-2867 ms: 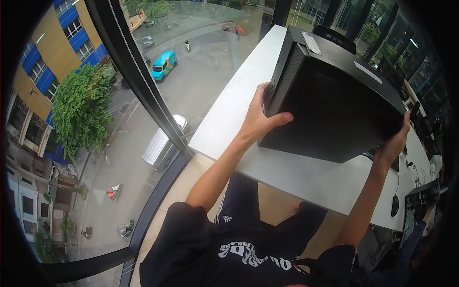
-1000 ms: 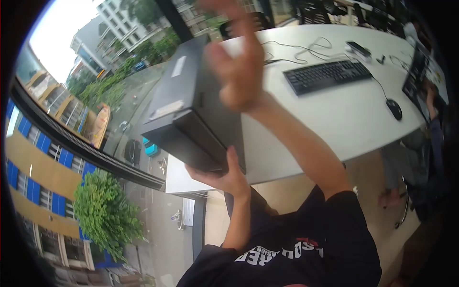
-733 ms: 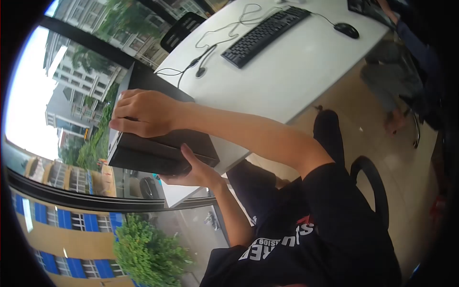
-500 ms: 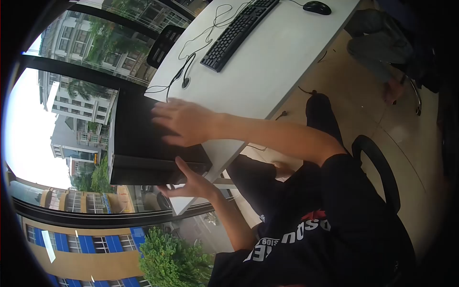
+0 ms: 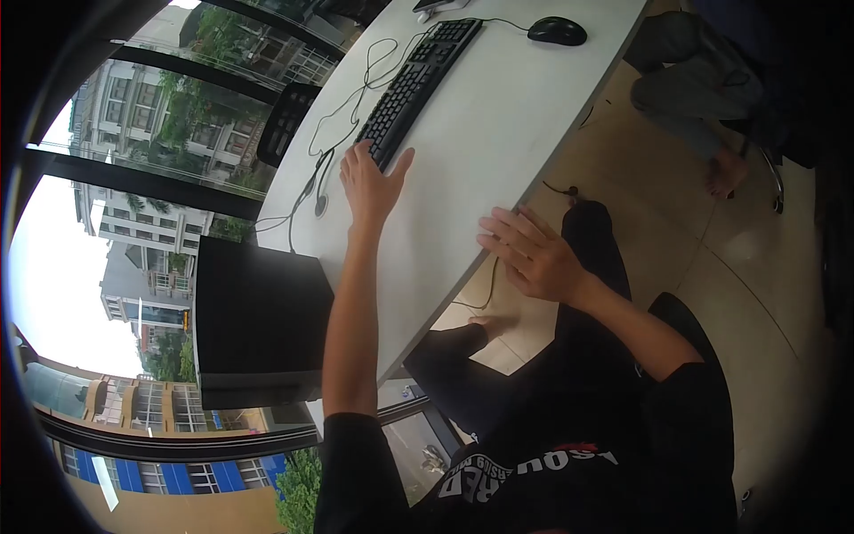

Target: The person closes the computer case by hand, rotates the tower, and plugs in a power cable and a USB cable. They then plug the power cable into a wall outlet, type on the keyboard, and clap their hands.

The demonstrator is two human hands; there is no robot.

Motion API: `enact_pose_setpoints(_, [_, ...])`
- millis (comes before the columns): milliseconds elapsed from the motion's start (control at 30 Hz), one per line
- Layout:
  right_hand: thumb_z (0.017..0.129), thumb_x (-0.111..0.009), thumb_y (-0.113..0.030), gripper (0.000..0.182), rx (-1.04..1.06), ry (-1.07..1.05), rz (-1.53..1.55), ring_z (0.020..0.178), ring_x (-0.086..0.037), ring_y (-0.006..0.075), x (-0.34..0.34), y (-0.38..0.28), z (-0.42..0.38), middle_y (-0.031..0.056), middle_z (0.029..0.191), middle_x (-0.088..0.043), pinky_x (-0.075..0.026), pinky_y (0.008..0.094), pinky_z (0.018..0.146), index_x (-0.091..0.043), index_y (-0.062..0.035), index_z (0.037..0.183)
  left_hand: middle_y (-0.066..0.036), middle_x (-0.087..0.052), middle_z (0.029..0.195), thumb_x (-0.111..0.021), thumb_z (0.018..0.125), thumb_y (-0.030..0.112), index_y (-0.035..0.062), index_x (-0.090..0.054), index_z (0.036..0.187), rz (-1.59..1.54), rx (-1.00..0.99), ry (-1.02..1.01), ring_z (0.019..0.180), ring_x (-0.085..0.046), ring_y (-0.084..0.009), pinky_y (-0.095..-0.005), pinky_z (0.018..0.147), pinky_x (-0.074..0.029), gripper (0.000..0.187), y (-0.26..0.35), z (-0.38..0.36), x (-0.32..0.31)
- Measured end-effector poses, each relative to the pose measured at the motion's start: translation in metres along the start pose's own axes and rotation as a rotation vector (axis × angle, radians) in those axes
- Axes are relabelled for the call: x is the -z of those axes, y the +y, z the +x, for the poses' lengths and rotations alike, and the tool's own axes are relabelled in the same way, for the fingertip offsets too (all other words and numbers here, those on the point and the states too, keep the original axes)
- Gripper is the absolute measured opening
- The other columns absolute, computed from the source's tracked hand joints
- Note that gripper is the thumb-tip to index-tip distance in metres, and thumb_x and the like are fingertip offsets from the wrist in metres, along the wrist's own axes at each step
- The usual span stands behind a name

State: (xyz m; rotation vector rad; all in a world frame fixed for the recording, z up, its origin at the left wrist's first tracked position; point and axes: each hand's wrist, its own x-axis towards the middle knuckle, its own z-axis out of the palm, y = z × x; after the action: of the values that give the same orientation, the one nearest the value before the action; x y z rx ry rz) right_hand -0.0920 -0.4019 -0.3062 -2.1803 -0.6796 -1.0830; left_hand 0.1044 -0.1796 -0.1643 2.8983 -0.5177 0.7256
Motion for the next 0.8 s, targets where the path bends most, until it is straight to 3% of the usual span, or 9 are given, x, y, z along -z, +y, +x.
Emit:
enact_pose_setpoints(100, [0.082,-0.069,-0.005,0.061,0.024,-0.057,0.045,0.149,-0.046,0.0273,0.014,0.004,-0.002,0.0077,0.154,-0.056,-0.039,0.05,0.125,-0.062,-0.0099,0.143,-0.026,-0.049,0.154,-0.074,0.083,0.076,-0.0023,-0.045,0.155,0.185,-0.108,-0.19,0.148,-0.042,-0.042,-0.0526,0.121,-0.036,0.111,-0.03,0.062,-0.032])
enact_pose_setpoints(200, [0.082,-0.07,-0.005,0.061,-0.089,-0.131,0.068,0.146,-0.05,0.0314,0.04,0.027,-0.024,0.0119,0.152,-0.057,-0.042,0.0492,0.122,-0.061,-0.0074,0.142,-0.029,-0.037,0.163,-0.072,0.075,0.085,-0.0051,-0.035,0.16,-0.054,0.12,-0.388,0.154,-0.034,-0.0425,-0.0497,0.127,-0.03,0.129,-0.014,0.103,-0.032])
enact_pose_setpoints(233, [0.082,-0.07,-0.006,0.06,-0.157,-0.162,0.09,0.144,-0.052,0.0329,0.049,0.035,-0.038,0.0136,0.151,-0.058,-0.043,0.0489,0.12,-0.06,-0.0064,0.142,-0.029,-0.037,0.163,-0.07,0.073,0.089,-0.0012,-0.033,0.163,-0.077,0.145,-0.376,0.155,-0.032,-0.0421,-0.0522,0.126,-0.03,0.133,-0.015,0.112,-0.042])
enact_pose_setpoints(333, [0.087,-0.07,-0.007,0.055,-0.614,-0.16,0.05,0.137,-0.056,0.0397,0.075,0.068,-0.093,0.0206,0.146,-0.06,-0.047,0.0476,0.115,-0.059,-0.0019,0.141,-0.029,-0.032,0.167,-0.065,0.076,0.09,0.0045,-0.03,0.166,-0.075,0.239,-0.432,0.157,-0.029,-0.0433,-0.0543,0.128,-0.025,0.129,-0.019,0.118,-0.064])
enact_pose_setpoints(433, [0.095,-0.067,-0.011,0.049,-1.046,-0.173,-0.008,0.133,-0.059,0.0416,0.113,0.086,-0.127,0.0245,0.14,-0.063,-0.048,0.0478,0.112,-0.059,0.0006,0.141,-0.029,-0.029,0.169,-0.058,0.083,0.089,0.009,-0.029,0.168,0.055,0.194,-0.282,0.158,-0.025,-0.0444,-0.0547,0.129,-0.018,0.12,-0.018,0.1,-0.086])
enact_pose_setpoints(533, [0.098,-0.065,-0.014,0.048,-1.167,-0.131,0.034,0.129,-0.062,0.0417,0.133,0.106,-0.153,0.0251,0.137,-0.065,-0.049,0.0475,0.11,-0.059,0.0009,0.142,-0.028,-0.028,0.17,-0.054,0.09,0.085,0.009,-0.031,0.167,0.026,0.173,-0.247,0.159,-0.024,-0.045,-0.0535,0.13,-0.015,0.11,-0.015,0.082,-0.081])
enact_pose_setpoints(800, [0.099,-0.063,-0.016,0.039,-1.18,-0.216,-0.038,0.121,-0.068,0.039,0.178,0.116,-0.179,0.0232,0.128,-0.071,-0.052,0.0464,0.104,-0.065,0.0019,0.134,-0.029,-0.033,0.168,-0.054,0.096,0.077,0.0095,-0.039,0.164,0.031,0.108,-0.203,0.158,-0.027,-0.045,-0.0527,0.129,-0.018,0.097,0.02,-0.001,-0.033])
